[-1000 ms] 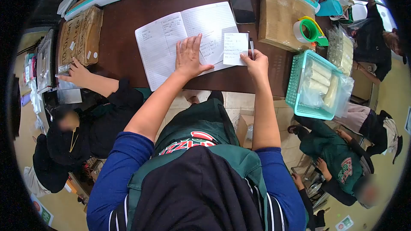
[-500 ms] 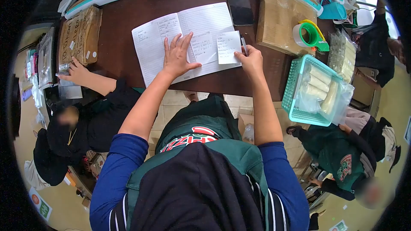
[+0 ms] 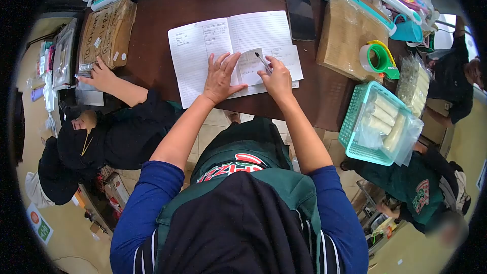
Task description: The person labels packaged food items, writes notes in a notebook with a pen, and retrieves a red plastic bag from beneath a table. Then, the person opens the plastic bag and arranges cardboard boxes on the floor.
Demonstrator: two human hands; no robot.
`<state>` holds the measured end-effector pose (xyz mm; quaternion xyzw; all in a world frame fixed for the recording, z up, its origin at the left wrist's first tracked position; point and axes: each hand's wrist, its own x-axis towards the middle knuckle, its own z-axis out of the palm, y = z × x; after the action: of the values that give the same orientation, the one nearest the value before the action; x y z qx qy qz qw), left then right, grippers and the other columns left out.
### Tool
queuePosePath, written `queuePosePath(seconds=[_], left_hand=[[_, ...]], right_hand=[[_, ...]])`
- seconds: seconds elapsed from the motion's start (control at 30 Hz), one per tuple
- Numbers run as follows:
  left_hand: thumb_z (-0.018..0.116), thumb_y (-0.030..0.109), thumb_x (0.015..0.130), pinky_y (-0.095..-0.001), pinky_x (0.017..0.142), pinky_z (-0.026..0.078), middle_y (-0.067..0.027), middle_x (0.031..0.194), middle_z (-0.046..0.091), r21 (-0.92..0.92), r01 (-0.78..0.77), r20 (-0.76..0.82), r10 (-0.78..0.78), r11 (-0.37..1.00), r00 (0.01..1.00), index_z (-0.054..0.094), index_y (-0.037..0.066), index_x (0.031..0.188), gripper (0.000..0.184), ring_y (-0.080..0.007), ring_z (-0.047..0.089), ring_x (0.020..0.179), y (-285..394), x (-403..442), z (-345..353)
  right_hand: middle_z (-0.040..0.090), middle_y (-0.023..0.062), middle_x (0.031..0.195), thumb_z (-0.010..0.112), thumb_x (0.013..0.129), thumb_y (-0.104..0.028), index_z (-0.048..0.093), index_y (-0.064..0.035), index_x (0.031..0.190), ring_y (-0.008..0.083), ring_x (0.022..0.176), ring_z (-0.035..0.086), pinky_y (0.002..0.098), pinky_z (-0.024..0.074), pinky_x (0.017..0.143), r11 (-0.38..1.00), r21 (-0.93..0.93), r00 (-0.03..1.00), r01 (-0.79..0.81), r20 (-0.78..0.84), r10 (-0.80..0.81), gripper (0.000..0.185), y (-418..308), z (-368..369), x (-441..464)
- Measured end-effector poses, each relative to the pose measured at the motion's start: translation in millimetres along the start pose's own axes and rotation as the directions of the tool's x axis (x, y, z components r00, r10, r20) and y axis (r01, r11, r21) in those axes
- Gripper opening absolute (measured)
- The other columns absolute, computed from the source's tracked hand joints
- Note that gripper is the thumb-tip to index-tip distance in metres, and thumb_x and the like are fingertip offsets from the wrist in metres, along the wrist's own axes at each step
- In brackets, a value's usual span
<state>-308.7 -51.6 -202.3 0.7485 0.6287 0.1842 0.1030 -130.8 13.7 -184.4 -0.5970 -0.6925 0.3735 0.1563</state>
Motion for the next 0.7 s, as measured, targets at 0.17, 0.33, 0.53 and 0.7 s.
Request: queuePosePath(seconds=[0.17, 0.33, 0.53, 0.7], left_hand=[[0.066, 0.050, 0.065, -0.0500, 0.102, 0.013, -0.0071, 0.131, 0.033, -0.034, 0.060, -0.039, -0.062, 0.998, 0.997, 0.028, 0.012, 0.132, 0.087, -0.0249, 0.028, 0.121, -27, -10, -14], [0.059, 0.050, 0.071, -0.0489, 0.101, 0.018, -0.0134, 0.136, 0.027, 0.240, 0.268, -0.167, -0.232, 0.933, 0.958, 0.036, 0.012, 0.128, 0.072, -0.0326, 0.024, 0.123, -84, -32, -30], [0.060, 0.042, 0.074, -0.0488, 0.100, 0.022, -0.0197, 0.139, 0.014, 0.041, 0.298, -0.213, -0.283, 0.954, 0.935, 0.036, 0.014, 0.129, 0.066, -0.0405, 0.021, 0.122, -87, -42, -24], [0.062, 0.037, 0.073, -0.0495, 0.100, 0.021, -0.0224, 0.140, 0.008, 0.034, 0.337, -0.193, -0.325, 0.941, 0.926, 0.035, 0.015, 0.130, 0.066, -0.0438, 0.019, 0.122, -64, -53, -18]], right_hand=[[0.062, 0.0133, 0.079, 0.068, 0.068, -0.012, 0.058, -0.0020, 0.101, 0.0256, 0.077, 0.061, 0.0347, 0.0464, 0.069, 0.987, 0.069, 0.982, -0.148, 0.128, 0.139, 0.036, 1, 7, 13], [0.061, 0.0127, 0.073, 0.067, 0.070, -0.015, 0.059, -0.0005, 0.096, 0.0240, 0.067, 0.059, 0.0335, 0.0457, 0.064, 0.999, -0.010, 0.995, 0.046, -0.088, -0.046, 0.030, -2, 3, 23], [0.055, 0.0075, 0.063, 0.033, 0.092, -0.033, 0.060, 0.0022, 0.084, 0.0141, 0.060, 0.055, 0.0245, 0.0436, 0.053, 0.348, 0.927, 0.978, -0.140, 0.075, 0.194, 0.044, -51, 17, 19], [0.058, 0.0076, 0.062, 0.043, 0.091, -0.026, 0.061, -0.0023, 0.086, 0.0159, 0.063, 0.057, 0.0249, 0.0428, 0.059, 0.815, 0.580, 1.000, 0.000, 0.018, -0.012, 0.030, -62, 60, 2]])
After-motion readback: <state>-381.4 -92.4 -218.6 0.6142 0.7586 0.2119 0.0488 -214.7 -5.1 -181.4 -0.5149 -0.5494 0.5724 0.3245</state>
